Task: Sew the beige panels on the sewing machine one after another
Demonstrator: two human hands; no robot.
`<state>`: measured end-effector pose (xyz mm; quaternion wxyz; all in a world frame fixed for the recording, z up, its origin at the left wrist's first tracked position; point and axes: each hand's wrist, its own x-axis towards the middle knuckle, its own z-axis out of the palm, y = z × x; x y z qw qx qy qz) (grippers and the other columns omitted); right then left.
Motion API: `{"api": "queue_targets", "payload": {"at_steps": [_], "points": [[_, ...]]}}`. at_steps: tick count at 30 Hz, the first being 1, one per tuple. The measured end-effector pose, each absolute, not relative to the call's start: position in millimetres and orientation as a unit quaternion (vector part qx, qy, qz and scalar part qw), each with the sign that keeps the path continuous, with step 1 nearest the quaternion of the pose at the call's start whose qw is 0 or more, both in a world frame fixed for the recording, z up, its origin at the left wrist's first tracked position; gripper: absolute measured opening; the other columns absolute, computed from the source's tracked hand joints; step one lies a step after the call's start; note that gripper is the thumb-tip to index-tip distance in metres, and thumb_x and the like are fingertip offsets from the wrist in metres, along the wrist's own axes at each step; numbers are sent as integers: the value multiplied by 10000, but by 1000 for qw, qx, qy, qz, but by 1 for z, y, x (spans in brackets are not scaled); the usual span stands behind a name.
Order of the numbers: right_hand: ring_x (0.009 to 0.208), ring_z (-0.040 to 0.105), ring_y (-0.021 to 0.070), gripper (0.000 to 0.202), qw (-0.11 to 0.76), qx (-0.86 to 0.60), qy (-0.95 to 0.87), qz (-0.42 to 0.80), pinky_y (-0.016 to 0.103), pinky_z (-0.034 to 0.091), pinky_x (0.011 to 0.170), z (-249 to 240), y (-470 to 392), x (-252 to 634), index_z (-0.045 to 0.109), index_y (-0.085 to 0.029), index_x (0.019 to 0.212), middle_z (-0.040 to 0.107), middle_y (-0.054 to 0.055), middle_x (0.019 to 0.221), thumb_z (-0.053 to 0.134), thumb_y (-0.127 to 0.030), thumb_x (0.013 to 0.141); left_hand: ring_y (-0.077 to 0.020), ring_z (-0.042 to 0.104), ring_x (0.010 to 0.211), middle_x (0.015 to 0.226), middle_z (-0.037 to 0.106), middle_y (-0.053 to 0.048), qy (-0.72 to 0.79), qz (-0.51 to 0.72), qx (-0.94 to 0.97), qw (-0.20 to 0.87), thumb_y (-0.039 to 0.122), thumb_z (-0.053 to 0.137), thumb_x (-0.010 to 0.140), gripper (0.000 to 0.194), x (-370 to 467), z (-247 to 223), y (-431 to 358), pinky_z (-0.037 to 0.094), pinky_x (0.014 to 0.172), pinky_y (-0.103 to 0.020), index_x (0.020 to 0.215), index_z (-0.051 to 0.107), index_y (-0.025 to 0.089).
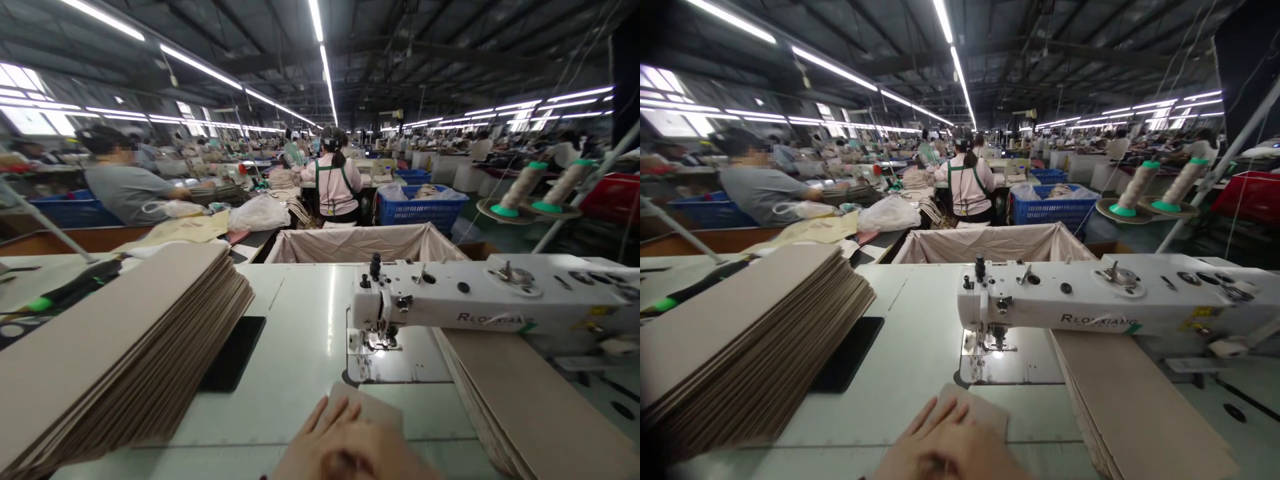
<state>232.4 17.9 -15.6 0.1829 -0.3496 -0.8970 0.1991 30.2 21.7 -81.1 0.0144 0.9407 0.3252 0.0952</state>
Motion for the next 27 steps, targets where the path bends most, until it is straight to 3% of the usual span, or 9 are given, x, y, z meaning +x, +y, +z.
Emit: {"api": "queue_targets", "payload": {"at_steps": [3, 5, 10, 16, 27], "points": [[1095, 610, 209, 489, 166, -453, -855, 190, 394, 491, 948, -36, 63, 252, 491, -281, 1334, 589, 41, 1313, 489, -76, 891, -279, 268, 1415, 1558, 253, -31, 415, 82, 906, -3, 420, 507, 968, 663, 6, -80, 30, 205, 1165, -502, 1527, 182, 272], [1140, 593, 192, 656, 144, -505, -834, 170, 354, 484, 962, -49, 78, 264, 454, -340, 1365, 537, -19, 1384, 462, 6, 808, -303, 250, 1419, 1575, 197, -36, 464, 72, 883, -8, 396, 461, 995, 599, -6, -72, 39, 238, 1134, -553, 1520, 181, 324], [1108, 606, 199, 700, 129, -542, -822, 117, 364, 513, 902, -74, 75, 278, 419, -323, 1388, 446, -47, 1458, 465, 1, 770, -343, 192, 1430, 1597, 87, -27, 467, 69, 881, 30, 354, 434, 1009, 519, 1, -63, 65, 272, 1099, -600, 1487, 240, 415], [1060, 619, 191, 686, 131, -557, -815, 92, 345, 523, 836, -81, 72, 278, 360, -362, 1419, 441, -43, 1460, 492, -46, 825, -329, 186, 1434, 1592, 129, -2, 445, 87, 889, 64, 351, 462, 997, 520, 24, -61, 80, 234, 1119, -598, 1474, 271, 431], [964, 652, 189, 740, 95, -564, -817, 75, 333, 535, 772, -75, 74, 275, 323, -397, 1438, 428, -48, 1461, 510, -47, 813, -318, 179, 1438, 1590, 140, 13, 463, 93, 879, 58, 354, 449, 1002, 490, 28, -62, 82, 234, 1127, -583, 1462, 299, 436]]}}
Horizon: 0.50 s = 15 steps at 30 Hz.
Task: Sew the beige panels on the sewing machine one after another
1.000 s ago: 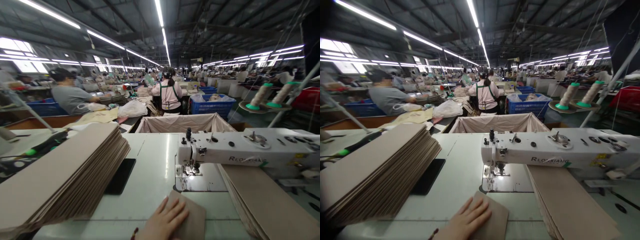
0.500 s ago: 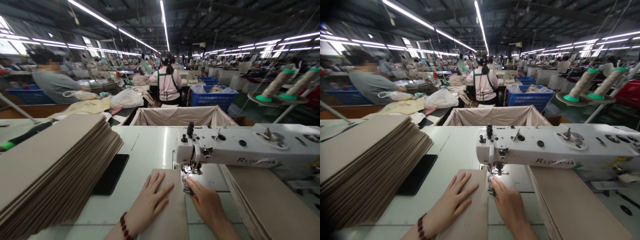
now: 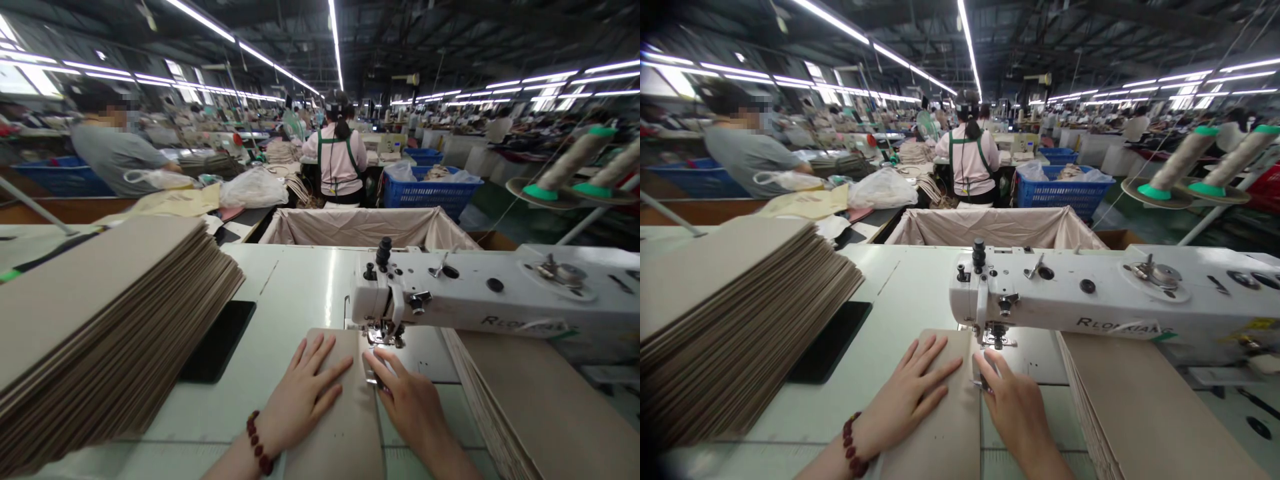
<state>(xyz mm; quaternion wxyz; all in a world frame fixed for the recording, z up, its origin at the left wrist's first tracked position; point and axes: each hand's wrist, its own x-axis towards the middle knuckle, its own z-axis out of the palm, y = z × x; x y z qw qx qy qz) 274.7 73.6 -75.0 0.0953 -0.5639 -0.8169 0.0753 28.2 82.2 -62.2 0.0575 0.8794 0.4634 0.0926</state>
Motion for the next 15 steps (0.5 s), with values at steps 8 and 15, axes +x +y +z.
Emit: {"api": "queue_targets", "payload": {"at_steps": [8, 15], "points": [[940, 659, 179, 729, 96, -571, -811, 78, 313, 537, 757, -71, 76, 273, 332, -396, 1433, 446, -42, 1445, 503, -43, 818, -308, 142, 1447, 1591, 126, 18, 476, 96, 871, 77, 339, 426, 1012, 477, 27, -62, 83, 208, 1137, -582, 1466, 302, 420], [922, 665, 184, 692, 104, -564, -814, 87, 325, 544, 758, -63, 75, 273, 371, -389, 1417, 466, -28, 1425, 503, -56, 826, -319, 147, 1444, 1580, 183, 7, 471, 119, 868, 104, 361, 460, 997, 493, 25, -58, 82, 195, 1134, -599, 1468, 318, 384]]}}
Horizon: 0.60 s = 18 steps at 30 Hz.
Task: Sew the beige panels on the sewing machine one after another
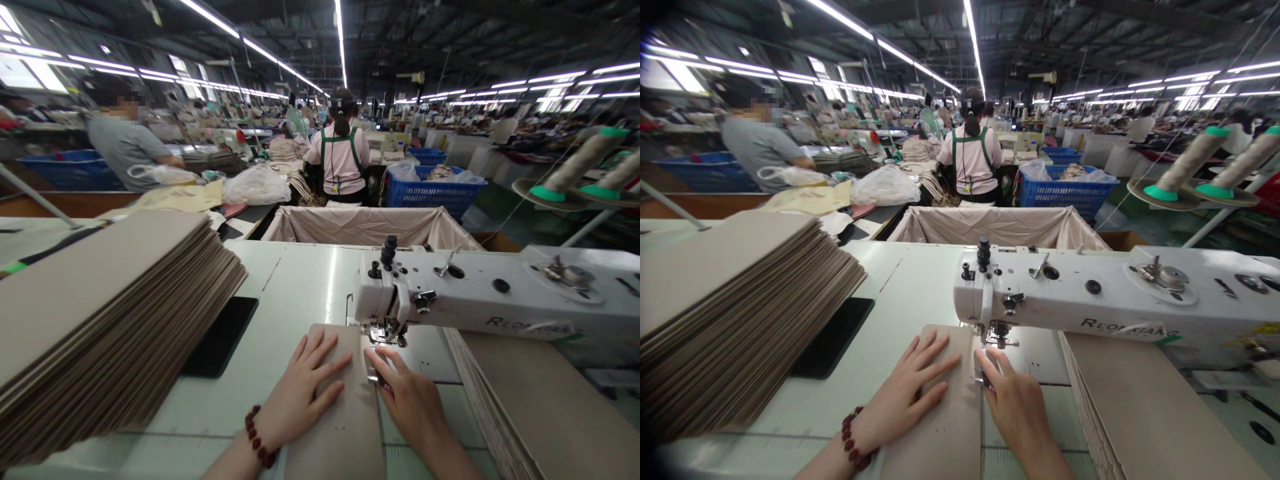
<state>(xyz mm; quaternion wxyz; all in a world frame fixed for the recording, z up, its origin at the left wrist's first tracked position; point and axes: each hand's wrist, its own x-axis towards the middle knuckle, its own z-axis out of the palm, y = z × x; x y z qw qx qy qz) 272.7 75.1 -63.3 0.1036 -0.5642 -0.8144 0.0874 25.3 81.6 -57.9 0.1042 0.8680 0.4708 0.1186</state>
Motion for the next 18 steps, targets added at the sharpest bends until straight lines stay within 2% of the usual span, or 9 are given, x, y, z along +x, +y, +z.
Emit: {"api": "queue_targets", "payload": {"at_steps": [11, 18], "points": [[948, 665, 181, 642, 112, -553, -820, 98, 301, 545, 766, -58, 74, 274, 409, -393, 1400, 488, -11, 1416, 499, -79, 848, -319, 175, 1438, 1549, 279, 20, 468, 142, 864, 116, 340, 507, 976, 461, 25, -54, 79, 187, 1139, -599, 1423, 408, 395], [983, 655, 186, 628, 118, -550, -820, 107, 318, 538, 804, -62, 73, 276, 403, -387, 1404, 473, -14, 1428, 495, -81, 864, -312, 171, 1440, 1546, 288, 25, 466, 134, 866, 122, 343, 494, 983, 448, 25, -55, 79, 175, 1137, -612, 1420, 411, 400]]}}
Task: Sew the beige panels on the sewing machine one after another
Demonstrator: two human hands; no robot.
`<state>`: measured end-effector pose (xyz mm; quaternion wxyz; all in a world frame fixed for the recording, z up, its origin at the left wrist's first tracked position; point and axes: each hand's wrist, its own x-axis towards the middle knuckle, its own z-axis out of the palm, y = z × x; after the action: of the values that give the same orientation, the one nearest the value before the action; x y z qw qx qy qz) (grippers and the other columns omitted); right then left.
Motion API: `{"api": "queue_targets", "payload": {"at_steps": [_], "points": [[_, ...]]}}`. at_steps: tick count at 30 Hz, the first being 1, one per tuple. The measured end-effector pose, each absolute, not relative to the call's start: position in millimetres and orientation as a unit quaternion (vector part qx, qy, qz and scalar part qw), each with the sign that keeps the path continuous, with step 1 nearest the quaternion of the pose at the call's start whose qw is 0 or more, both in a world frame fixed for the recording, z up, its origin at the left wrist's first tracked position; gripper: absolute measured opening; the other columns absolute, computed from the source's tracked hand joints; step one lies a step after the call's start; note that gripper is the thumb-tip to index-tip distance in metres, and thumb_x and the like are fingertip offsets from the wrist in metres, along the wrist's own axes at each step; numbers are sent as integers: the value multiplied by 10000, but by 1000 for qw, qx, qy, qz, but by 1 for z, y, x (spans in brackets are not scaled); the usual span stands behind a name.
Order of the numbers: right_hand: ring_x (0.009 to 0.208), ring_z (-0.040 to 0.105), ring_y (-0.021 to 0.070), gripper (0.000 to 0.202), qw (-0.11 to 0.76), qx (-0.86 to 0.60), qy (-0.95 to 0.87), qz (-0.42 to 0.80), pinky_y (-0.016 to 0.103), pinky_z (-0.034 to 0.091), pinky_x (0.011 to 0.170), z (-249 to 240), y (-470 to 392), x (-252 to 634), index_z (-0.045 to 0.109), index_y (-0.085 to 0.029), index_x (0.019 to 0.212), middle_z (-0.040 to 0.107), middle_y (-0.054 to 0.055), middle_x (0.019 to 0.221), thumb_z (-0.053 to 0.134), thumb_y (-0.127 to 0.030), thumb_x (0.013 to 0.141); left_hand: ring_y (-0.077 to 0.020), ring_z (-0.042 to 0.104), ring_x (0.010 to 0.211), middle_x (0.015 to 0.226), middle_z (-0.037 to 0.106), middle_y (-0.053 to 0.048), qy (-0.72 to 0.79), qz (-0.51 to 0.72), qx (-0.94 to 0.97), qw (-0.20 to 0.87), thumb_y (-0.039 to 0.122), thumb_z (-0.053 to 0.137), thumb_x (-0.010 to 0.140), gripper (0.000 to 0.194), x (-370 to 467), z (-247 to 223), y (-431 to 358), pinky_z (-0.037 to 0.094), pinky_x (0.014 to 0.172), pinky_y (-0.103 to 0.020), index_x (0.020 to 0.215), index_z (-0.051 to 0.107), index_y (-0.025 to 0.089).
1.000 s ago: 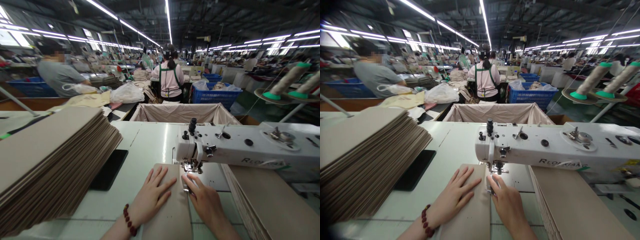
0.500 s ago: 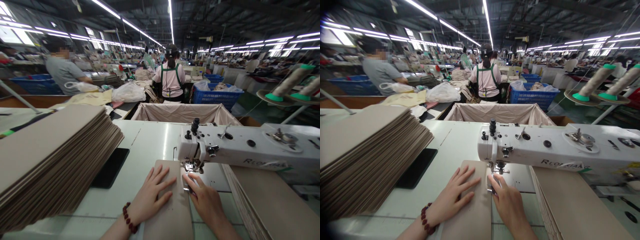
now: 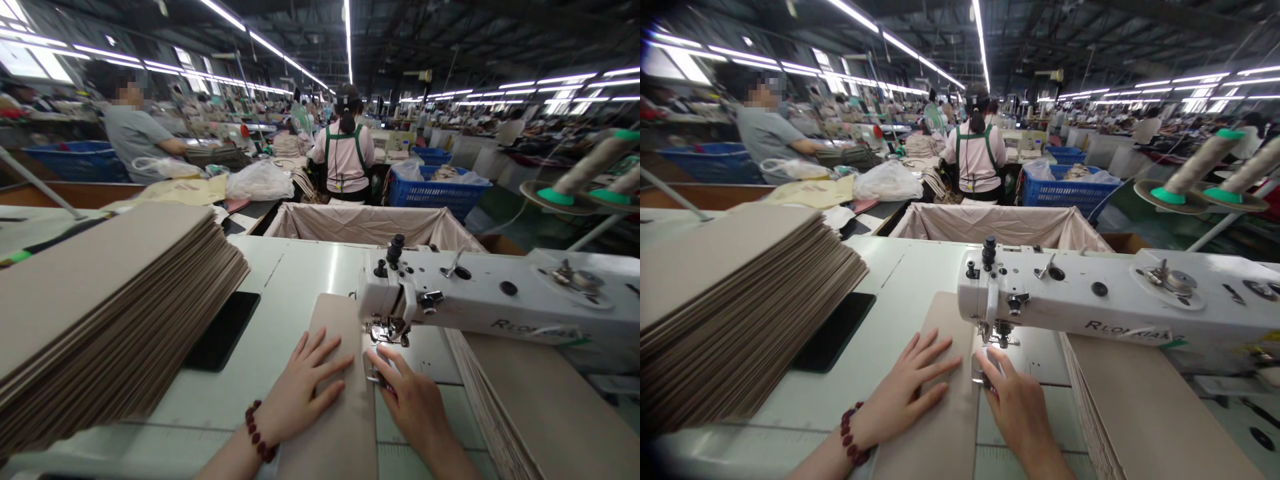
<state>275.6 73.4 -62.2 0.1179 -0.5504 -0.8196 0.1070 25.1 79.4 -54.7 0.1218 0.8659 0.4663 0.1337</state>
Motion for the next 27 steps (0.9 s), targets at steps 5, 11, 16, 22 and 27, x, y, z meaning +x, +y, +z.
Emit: {"api": "queue_targets", "payload": {"at_steps": [5, 11, 16, 22, 27], "points": [[980, 651, 188, 673, 118, -551, -820, 100, 325, 532, 800, -66, 73, 276, 390, -392, 1410, 461, -14, 1438, 496, -62, 833, -315, 181, 1437, 1542, 299, 13, 456, 126, 871, 128, 344, 499, 980, 464, 24, -53, 79, 145, 1134, -627, 1430, 395, 396], [978, 649, 191, 662, 106, -551, -821, 107, 337, 531, 791, -66, 73, 278, 400, -396, 1401, 439, -24, 1457, 488, -64, 835, -292, 217, 1430, 1544, 287, 24, 410, 96, 893, 155, 346, 516, 969, 528, 15, -46, 63, 151, 1139, -612, 1459, 327, 405], [959, 655, 185, 664, 108, -546, -824, 104, 309, 531, 768, -62, 74, 279, 406, -398, 1401, 444, -17, 1455, 518, -80, 828, -268, 266, 1415, 1525, 323, 13, 372, 84, 912, 153, 340, 546, 955, 588, 10, -42, 46, 141, 1166, -552, 1484, 289, 364], [981, 653, 199, 655, 104, -551, -820, 116, 334, 535, 798, -60, 73, 278, 423, -396, 1392, 454, -19, 1449, 530, -77, 830, -252, 276, 1411, 1516, 339, 10, 348, 76, 925, 133, 345, 528, 968, 580, 10, -44, 45, 156, 1174, -517, 1493, 282, 327], [946, 662, 193, 653, 108, -553, -820, 103, 330, 542, 786, -63, 73, 278, 429, -397, 1388, 462, -18, 1442, 537, -86, 825, -253, 302, 1400, 1503, 366, 2, 347, 87, 924, 138, 327, 522, 976, 561, 12, -45, 50, 189, 1170, -510, 1489, 294, 323]]}}
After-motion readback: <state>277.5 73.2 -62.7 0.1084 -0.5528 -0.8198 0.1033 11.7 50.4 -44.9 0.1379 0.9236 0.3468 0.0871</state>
